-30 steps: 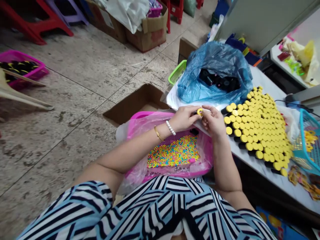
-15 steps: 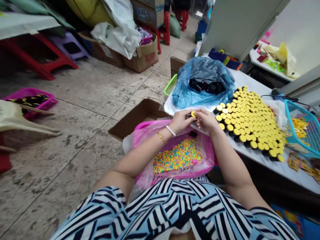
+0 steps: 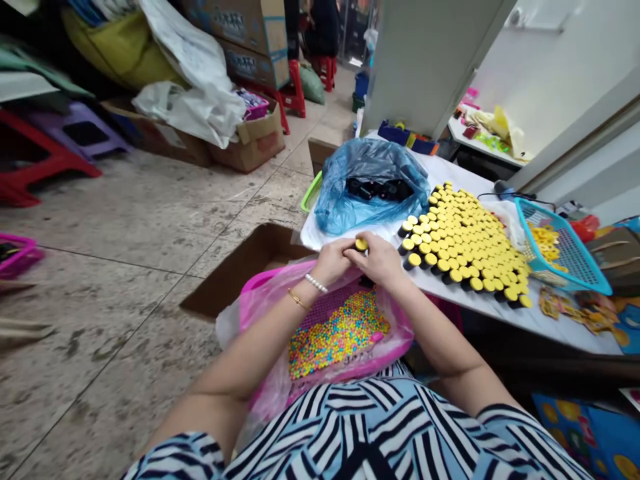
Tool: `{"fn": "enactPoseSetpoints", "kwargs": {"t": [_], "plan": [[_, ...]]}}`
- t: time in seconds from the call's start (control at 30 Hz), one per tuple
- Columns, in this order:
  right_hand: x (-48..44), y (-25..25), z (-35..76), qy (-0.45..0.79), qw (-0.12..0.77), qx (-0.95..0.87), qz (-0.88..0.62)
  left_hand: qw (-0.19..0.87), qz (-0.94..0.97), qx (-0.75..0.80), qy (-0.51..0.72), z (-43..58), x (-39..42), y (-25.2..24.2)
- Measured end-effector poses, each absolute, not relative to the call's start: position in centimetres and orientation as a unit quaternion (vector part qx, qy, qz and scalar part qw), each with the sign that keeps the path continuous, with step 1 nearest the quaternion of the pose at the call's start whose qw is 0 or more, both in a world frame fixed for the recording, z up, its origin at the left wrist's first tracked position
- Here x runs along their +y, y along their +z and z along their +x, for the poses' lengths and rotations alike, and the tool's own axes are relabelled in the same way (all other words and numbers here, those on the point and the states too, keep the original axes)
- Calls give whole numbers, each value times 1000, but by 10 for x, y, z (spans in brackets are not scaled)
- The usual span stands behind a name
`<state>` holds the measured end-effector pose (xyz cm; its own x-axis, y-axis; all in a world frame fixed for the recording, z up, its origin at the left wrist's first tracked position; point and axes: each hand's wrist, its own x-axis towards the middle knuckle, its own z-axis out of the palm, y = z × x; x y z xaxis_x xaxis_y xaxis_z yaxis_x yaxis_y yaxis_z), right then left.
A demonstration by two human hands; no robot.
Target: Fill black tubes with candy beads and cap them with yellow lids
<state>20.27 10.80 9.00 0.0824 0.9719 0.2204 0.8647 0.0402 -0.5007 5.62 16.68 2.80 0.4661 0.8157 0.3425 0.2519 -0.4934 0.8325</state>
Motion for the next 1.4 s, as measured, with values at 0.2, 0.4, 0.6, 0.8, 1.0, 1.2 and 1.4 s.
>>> {"fn": "enactPoseSetpoints", "kwargs": {"t": [0.2, 0.4, 0.6, 0.8, 1.0, 1.2, 1.4], "plan": [[118, 119, 221, -10, 75, -753, -654, 378, 768, 342, 387, 57, 165, 27], [112, 120, 243, -131, -23, -789, -600, 371, 758, 357, 401, 55, 156, 32], [111, 133, 277, -151, -33, -757, -635, 317, 817, 333, 349, 43, 152, 53], [67, 146, 269, -82, 43, -778, -621, 254, 811, 376, 370, 11, 147, 78], [-18, 87, 264, 183, 252, -769, -558, 188, 816, 440, 325, -50, 106, 69], [-70, 14, 273, 65, 304, -660, -684, 100, 820, 525, 204, -98, 60, 13], [-13, 10, 232, 125, 151, -748, -634, 97, 738, 608, 276, -105, 99, -8]]}}
